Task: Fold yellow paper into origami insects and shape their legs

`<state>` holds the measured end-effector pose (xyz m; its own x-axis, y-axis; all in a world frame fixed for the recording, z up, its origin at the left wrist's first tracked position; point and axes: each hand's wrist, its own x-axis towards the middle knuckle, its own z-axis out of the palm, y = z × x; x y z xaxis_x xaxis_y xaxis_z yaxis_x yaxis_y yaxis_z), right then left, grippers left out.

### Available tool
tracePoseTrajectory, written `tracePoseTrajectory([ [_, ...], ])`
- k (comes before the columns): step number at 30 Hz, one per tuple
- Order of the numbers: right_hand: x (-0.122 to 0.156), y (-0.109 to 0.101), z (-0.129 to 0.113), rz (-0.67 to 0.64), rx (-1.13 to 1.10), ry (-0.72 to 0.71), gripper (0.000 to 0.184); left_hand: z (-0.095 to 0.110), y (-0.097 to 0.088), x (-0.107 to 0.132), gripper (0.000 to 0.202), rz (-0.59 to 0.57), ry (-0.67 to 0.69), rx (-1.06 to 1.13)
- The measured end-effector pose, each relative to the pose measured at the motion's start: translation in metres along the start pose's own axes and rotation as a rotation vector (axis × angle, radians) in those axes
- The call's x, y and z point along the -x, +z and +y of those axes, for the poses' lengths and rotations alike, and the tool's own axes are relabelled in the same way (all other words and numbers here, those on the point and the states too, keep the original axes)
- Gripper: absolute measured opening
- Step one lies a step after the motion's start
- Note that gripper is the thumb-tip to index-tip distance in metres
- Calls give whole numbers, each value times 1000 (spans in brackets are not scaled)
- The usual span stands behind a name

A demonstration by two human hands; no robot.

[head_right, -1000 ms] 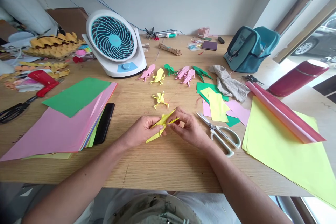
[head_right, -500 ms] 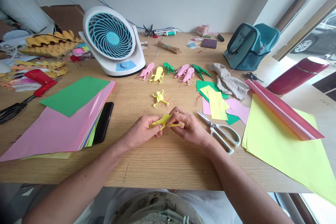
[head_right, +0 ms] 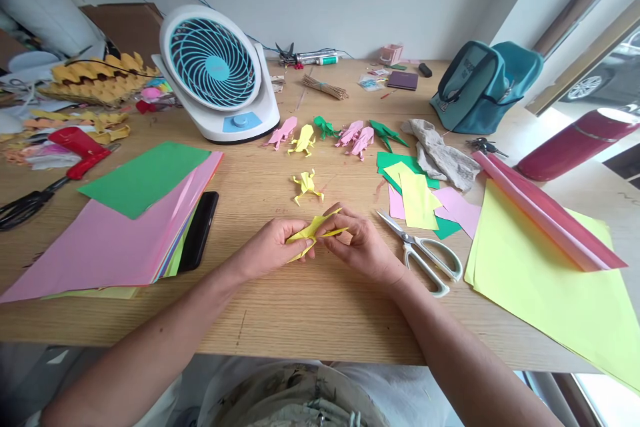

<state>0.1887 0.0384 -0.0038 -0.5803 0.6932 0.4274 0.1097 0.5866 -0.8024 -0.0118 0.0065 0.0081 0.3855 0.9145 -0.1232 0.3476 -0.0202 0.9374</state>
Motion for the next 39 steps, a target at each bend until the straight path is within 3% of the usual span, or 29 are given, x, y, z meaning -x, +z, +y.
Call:
tracePoseTrajectory([
  [8, -2, -9, -4, -103, -44, -89, 10, 4, -3, 1, 19, -154, -98, 413],
  [12, -3, -12, -6, -141, -56, -122, 10, 4, -6, 3, 30, -253, -111, 476],
  [18, -1, -12, -6, -114, -95, -65, 8, 1, -5, 1, 38, -237, -70, 492],
  [23, 0, -12, 0, 9, -232, 21, 8, 0, -5, -2, 39, -87, -28, 436],
  [27, 2, -9, 0, 88, -358, 222, 22, 1, -5, -2, 23, 134, 100, 144],
  [30, 1, -7, -4, 84, -323, 319, 34, 3, -3, 0, 19, 245, 147, -69],
  [39, 0, -9, -11, -4, -79, 385, 23, 1, 3, 0, 21, 288, 160, -280],
])
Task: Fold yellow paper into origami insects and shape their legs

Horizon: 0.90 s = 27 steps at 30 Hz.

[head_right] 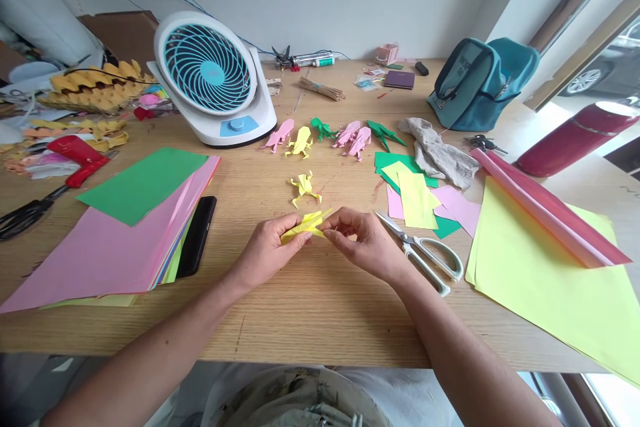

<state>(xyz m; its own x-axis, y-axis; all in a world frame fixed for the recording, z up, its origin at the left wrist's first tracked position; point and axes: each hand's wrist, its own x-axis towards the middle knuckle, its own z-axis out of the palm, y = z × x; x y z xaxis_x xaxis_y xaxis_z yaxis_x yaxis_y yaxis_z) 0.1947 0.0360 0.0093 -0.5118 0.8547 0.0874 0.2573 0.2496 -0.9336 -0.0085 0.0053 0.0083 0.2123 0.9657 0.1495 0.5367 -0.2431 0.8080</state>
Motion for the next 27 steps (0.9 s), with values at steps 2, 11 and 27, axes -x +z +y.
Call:
tracePoseTrajectory([
  [2, 1, 1, -1, 25, 56, -9, 22, 0, 1, 0, 23, -7, 7, 4],
  [11, 0, 0, -1, -52, 6, -25, 23, -2, 2, -2, 21, -181, -66, 312],
  [27, 2, 6, 6, 203, 336, -339, 14, -17, 3, -5, 25, 35, -68, 280],
])
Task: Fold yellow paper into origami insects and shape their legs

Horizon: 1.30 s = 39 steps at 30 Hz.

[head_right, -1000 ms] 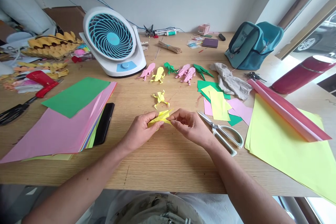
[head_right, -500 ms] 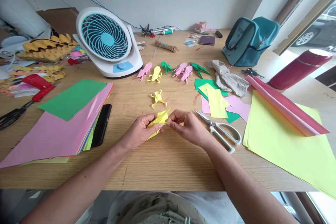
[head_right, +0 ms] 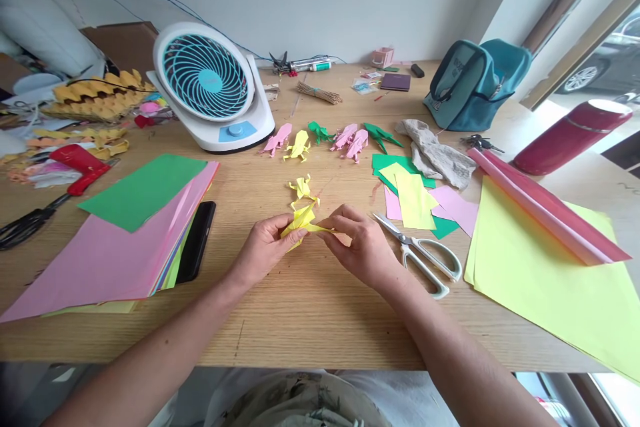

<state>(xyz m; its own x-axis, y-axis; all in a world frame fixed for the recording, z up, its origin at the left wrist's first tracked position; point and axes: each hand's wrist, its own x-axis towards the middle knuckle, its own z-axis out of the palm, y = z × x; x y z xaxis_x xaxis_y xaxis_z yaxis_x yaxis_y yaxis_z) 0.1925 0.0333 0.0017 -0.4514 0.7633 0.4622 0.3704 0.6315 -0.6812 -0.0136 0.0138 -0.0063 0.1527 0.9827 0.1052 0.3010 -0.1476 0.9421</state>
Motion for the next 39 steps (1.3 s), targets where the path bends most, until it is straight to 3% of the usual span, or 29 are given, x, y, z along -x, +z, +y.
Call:
tracePoseTrajectory([
  [9, -4, -7, -2, -120, -193, 175, 18, 0, 2, -1, 20, 30, 98, 16],
  [14, -2, 0, -5, -11, -131, 136, 14, 7, 2, 3, 16, 95, 202, -68],
  [18, -3, 3, -9, -1, -118, 174, 22, 10, 3, 6, 16, 105, 250, -158],
  [24, -5, 2, -6, -160, -413, 363, 39, 8, 3, 3, 14, 52, 214, -68],
  [31, -2, 13, 0, -21, -301, 358, 36, 8, 4, 5, 15, 56, 224, -140],
  [39, -3, 19, 2, -84, -642, 490, 43, 6, 5, 3, 16, 11, 191, -87],
])
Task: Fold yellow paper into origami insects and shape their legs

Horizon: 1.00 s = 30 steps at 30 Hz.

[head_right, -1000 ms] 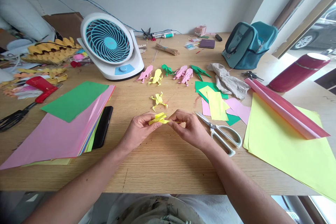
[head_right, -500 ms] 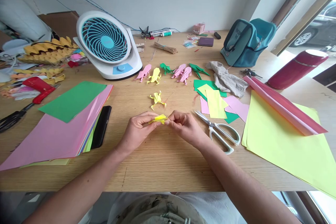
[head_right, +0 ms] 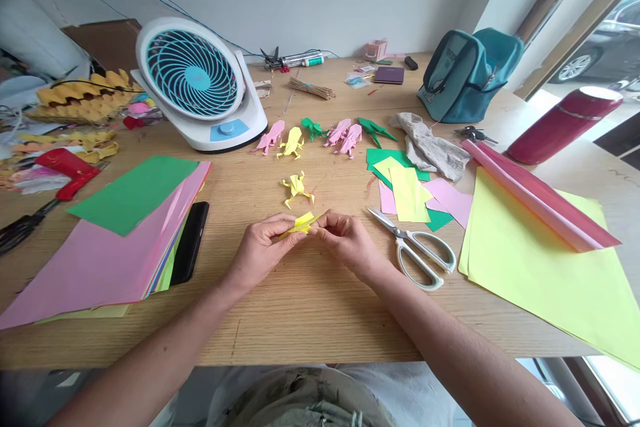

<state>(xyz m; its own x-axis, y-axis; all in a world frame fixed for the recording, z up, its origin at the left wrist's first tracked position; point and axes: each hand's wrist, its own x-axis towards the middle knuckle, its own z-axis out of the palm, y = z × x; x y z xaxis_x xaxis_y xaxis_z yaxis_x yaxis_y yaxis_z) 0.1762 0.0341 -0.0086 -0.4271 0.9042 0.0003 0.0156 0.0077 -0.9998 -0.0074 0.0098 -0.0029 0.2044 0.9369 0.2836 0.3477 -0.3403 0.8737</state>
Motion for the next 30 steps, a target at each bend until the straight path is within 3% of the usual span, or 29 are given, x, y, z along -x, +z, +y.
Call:
tracePoseTrajectory([
  [4, 0, 4, 2, 80, -13, 8, 41, -3, -2, 0, 14, -10, 4, -40],
  [11, -1, 4, 2, 123, -60, 92, 38, 2, -2, 3, 21, 54, 236, -406],
  [19, -2, 3, -2, 115, -99, 173, 32, 2, 1, 3, 24, 86, 348, -610],
  [23, -1, 5, -1, 127, -96, 146, 31, 1, 3, 2, 19, 43, 279, -485],
  [30, -2, 5, 3, 132, 118, -14, 24, -2, 2, -1, 17, -44, -7, -94],
])
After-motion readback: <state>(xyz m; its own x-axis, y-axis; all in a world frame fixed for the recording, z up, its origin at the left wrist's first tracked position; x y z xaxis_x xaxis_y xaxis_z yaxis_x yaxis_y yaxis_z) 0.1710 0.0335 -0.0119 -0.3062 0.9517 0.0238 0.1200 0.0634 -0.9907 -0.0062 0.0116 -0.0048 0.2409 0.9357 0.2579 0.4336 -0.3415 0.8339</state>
